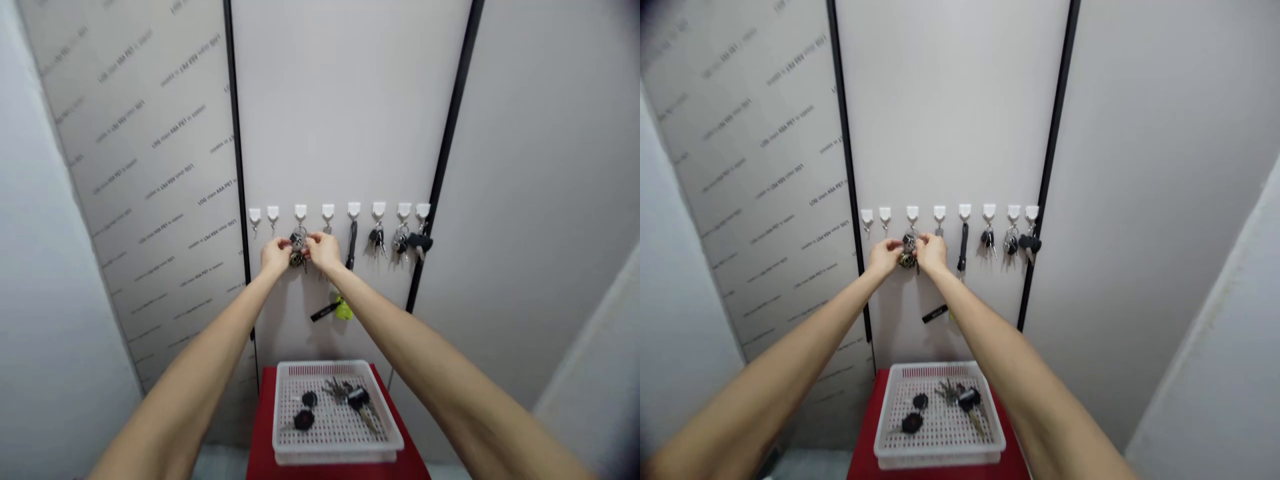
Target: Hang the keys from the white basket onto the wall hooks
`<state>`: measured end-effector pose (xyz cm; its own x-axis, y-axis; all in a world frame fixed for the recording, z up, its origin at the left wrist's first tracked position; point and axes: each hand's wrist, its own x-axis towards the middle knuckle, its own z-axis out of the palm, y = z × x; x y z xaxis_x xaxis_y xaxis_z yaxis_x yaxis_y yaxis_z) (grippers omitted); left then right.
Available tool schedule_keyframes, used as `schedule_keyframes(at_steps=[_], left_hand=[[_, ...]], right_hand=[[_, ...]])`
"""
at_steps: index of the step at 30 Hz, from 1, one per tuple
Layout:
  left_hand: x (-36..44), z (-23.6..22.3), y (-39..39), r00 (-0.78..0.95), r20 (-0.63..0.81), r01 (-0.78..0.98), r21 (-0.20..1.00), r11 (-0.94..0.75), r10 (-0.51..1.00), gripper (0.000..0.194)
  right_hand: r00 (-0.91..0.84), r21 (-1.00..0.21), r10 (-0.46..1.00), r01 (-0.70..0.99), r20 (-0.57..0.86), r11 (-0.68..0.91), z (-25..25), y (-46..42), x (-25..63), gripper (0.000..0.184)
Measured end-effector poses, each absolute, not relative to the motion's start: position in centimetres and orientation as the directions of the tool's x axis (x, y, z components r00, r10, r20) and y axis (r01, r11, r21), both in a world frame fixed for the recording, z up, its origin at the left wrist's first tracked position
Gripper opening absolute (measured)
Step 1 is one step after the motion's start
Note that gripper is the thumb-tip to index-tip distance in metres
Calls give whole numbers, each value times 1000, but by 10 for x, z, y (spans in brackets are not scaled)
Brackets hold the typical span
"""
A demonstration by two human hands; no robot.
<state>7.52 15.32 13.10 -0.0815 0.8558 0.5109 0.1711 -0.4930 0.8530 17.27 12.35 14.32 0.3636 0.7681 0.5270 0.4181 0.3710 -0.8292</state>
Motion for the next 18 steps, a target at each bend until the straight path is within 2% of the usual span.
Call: schedule_keyframes(at_steps=[3, 5, 8, 10, 13, 15, 18], left_hand=[[65, 87, 132, -6, 435, 135, 892, -431, 900, 12], [63, 51, 114, 78, 357, 120, 924, -364, 931, 13], [66, -6, 81, 256, 235, 140, 951, -277, 938, 12], [71, -41, 62, 361, 192, 186, 944, -272, 913, 11], [77, -79, 46, 418, 174, 273, 912, -306, 892, 11], [79, -93, 42, 425, 151, 318, 898, -303, 892, 14], [81, -101, 40, 426, 116, 356, 890, -284, 897, 17]], right_hand=[[275, -749, 743, 507, 610, 427, 105, 99, 186, 22], [169, -716, 793, 567, 585, 407, 71, 77, 196, 22], [-40, -613, 913, 729, 406, 304, 15, 40, 213, 21], [-136, -458, 968, 862, 209, 220, -17, 20, 223, 20], [-161, -197, 987, 968, -16, 154, -48, 3, 235, 18], [-152, -76, 987, 986, -53, 148, -58, 1, 241, 20], [-94, 11, 995, 995, -37, 95, -63, 5, 243, 24]])
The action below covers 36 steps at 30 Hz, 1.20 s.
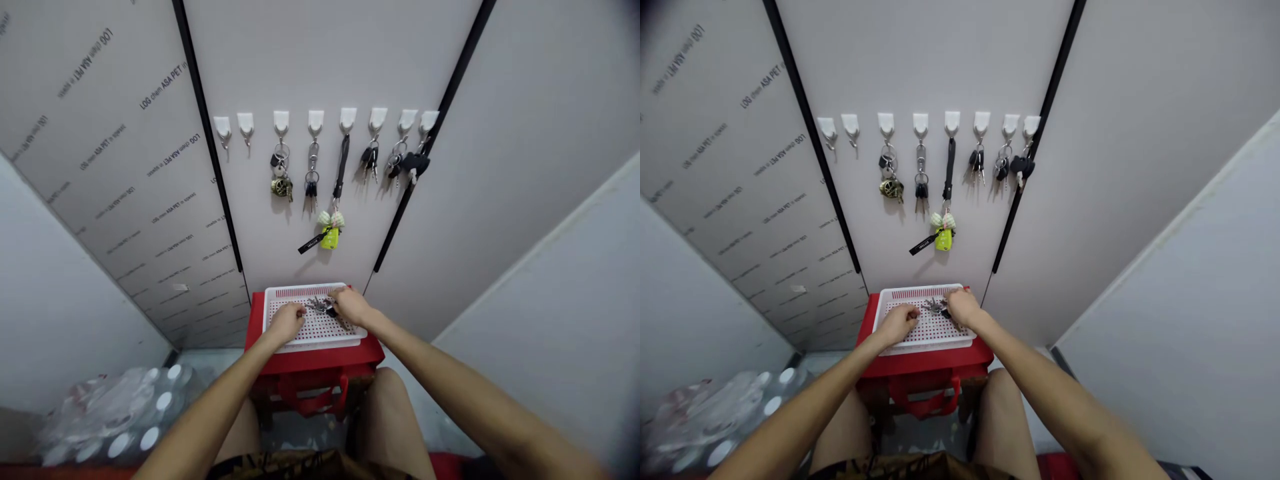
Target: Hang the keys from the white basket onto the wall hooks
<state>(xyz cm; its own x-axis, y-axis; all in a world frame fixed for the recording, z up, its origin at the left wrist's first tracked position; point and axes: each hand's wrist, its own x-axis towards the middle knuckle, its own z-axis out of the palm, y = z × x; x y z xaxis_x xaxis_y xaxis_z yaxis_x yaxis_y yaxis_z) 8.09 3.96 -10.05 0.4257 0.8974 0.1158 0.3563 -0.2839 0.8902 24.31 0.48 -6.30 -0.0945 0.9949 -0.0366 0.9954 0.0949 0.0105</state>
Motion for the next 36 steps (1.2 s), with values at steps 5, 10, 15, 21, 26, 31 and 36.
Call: schedule_keyframes(at_steps=[5, 10, 15, 21, 26, 31, 36], left_hand=[[81, -103, 39, 443, 132, 379, 869, -319, 887, 16], [80, -104, 37, 471, 153, 365, 863, -350, 869, 18], [94, -83, 26, 470, 330, 242, 844, -479, 819, 26], [99, -37, 39, 483, 255, -46, 963, -266, 838, 20], [75, 23, 68, 323, 272, -198, 956, -217, 906, 19], [57, 90, 97, 131, 423, -333, 871, -362, 897, 17], [50, 130, 128, 5, 438, -431, 812, -393, 899, 16]], right_hand=[[-79, 44, 993, 996, -82, 83, -68, 10, 242, 25], [-158, 49, 981, 985, -110, 164, -65, 3, 248, 20], [-203, -170, 979, 965, -15, 198, -34, -2, 244, 21], [-191, -652, 976, 728, 102, 210, 26, 16, 224, 19], [-51, -755, 940, 581, 338, 303, 71, 44, 193, 20], [-18, -523, 712, 665, 702, 533, 116, 72, 156, 29], [-129, -275, 624, 816, 771, 508, 149, 97, 132, 38]])
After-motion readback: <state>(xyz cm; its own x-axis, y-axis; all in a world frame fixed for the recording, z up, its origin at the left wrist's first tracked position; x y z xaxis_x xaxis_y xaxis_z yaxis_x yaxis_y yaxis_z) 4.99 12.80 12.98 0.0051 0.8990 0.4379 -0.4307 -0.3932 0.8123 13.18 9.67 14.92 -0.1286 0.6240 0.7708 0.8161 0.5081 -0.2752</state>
